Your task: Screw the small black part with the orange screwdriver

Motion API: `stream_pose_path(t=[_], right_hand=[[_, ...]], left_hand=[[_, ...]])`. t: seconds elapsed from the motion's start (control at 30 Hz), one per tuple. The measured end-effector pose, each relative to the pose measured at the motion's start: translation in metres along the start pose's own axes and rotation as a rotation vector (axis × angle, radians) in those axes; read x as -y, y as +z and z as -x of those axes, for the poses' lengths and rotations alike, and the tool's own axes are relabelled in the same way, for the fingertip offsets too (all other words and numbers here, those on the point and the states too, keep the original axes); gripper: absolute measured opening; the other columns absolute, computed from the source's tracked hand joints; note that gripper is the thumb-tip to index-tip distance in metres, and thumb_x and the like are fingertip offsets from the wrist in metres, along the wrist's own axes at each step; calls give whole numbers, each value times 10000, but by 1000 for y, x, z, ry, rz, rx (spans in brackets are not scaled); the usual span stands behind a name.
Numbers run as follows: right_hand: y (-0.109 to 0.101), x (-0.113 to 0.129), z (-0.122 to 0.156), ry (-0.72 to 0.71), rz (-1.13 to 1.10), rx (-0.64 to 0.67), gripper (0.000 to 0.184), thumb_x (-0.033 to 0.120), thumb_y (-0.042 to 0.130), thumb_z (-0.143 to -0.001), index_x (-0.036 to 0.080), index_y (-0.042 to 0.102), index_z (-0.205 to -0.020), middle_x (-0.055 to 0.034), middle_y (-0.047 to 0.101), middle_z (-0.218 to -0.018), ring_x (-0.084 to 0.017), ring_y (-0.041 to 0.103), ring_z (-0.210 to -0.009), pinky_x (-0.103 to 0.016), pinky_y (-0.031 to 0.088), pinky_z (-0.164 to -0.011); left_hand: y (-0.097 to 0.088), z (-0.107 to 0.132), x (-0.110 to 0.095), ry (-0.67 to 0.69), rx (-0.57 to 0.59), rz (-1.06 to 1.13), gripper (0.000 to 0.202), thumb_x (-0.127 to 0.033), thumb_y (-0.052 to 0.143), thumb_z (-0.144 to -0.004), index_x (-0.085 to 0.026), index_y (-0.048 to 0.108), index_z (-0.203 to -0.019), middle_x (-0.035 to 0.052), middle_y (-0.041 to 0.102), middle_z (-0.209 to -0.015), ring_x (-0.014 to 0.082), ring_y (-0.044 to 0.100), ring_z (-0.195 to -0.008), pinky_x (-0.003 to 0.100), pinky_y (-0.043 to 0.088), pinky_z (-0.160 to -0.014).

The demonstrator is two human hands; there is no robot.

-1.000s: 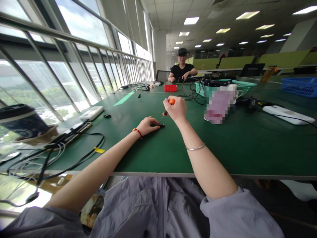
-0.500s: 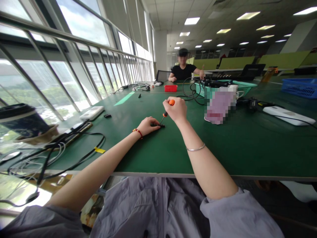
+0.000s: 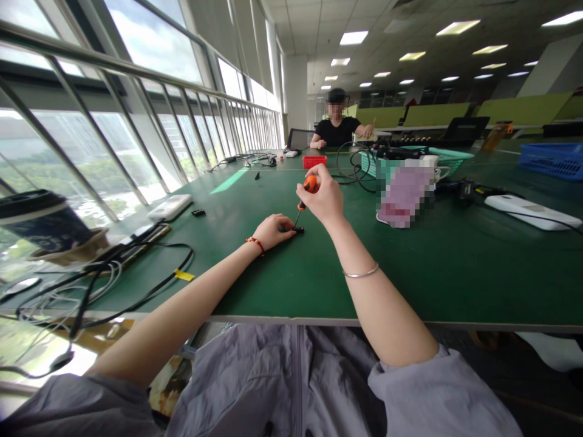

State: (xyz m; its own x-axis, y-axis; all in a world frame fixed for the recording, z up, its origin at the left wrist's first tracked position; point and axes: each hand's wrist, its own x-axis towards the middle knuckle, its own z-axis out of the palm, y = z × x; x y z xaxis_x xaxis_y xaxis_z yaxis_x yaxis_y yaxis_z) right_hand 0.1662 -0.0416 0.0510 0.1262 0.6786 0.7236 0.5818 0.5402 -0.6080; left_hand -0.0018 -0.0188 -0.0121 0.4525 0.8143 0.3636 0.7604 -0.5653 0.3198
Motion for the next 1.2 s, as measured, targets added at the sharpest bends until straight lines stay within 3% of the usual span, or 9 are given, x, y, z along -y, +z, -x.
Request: stream_pose_path(t=[0.1, 0.27, 0.4, 0.53, 0.73, 0.9, 1.2], right_hand=[[3, -1, 1, -11, 16, 1, 245, 422, 558, -761, 238, 513, -917, -8, 598, -762, -189, 566, -673, -342, 462, -653], [4, 1, 3, 11, 133, 10, 280, 511, 560, -770, 240, 504, -813, -29, 593, -741, -219, 569, -696, -378, 467, -688], [5, 1, 3, 22, 98, 34, 228, 425, 560, -760, 241, 501, -880, -19, 595, -753, -212, 574, -691, -371, 472, -689], [7, 1, 4, 52, 66, 59, 290, 357, 520, -764, 242, 470, -1025, -7, 605, -768, -207, 581, -673, -365, 470, -672], [7, 3, 6, 50, 195, 38, 268, 449, 533, -787, 253, 493, -966, -38, 601, -771, -244, 580, -706, -374, 448, -654], [9, 1, 5, 30, 204, 34, 206, 397, 516, -793, 251, 485, -935, -35, 592, -740, -232, 567, -670, -363, 442, -638], [7, 6, 8, 46, 243, 22, 314, 334, 554, -747, 239, 455, -1030, -50, 594, -780, -252, 580, -699, -376, 438, -647]], left_hand=[[0, 0, 0, 11, 5, -7, 162, -302, 649, -763, -183, 705, -858, 38, 657, -851, 189, 586, -809, 317, 482, -791], [-1, 0, -1, 30, 12, -10, 175, -306, 649, -769, -180, 711, -874, 42, 651, -854, 189, 586, -810, 315, 483, -784], [-1, 0, -1, 36, 16, -17, 180, -311, 648, -771, -182, 712, -879, 41, 648, -856, 187, 586, -803, 319, 483, -793], [0, -1, 0, 39, 17, -21, 187, -312, 648, -770, -177, 712, -883, 45, 642, -852, 188, 585, -802, 319, 482, -795], [0, 0, 1, 50, 14, -10, 188, -322, 640, -773, -189, 710, -885, 39, 639, -849, 187, 585, -802, 318, 484, -792], [-1, 0, 0, 44, 18, -19, 184, -323, 639, -771, -196, 712, -883, 37, 637, -849, 189, 586, -809, 321, 485, -803], [0, -1, -1, 40, 22, -33, 184, -320, 645, -769, -186, 705, -879, 43, 640, -851, 196, 585, -819, 320, 483, -792]])
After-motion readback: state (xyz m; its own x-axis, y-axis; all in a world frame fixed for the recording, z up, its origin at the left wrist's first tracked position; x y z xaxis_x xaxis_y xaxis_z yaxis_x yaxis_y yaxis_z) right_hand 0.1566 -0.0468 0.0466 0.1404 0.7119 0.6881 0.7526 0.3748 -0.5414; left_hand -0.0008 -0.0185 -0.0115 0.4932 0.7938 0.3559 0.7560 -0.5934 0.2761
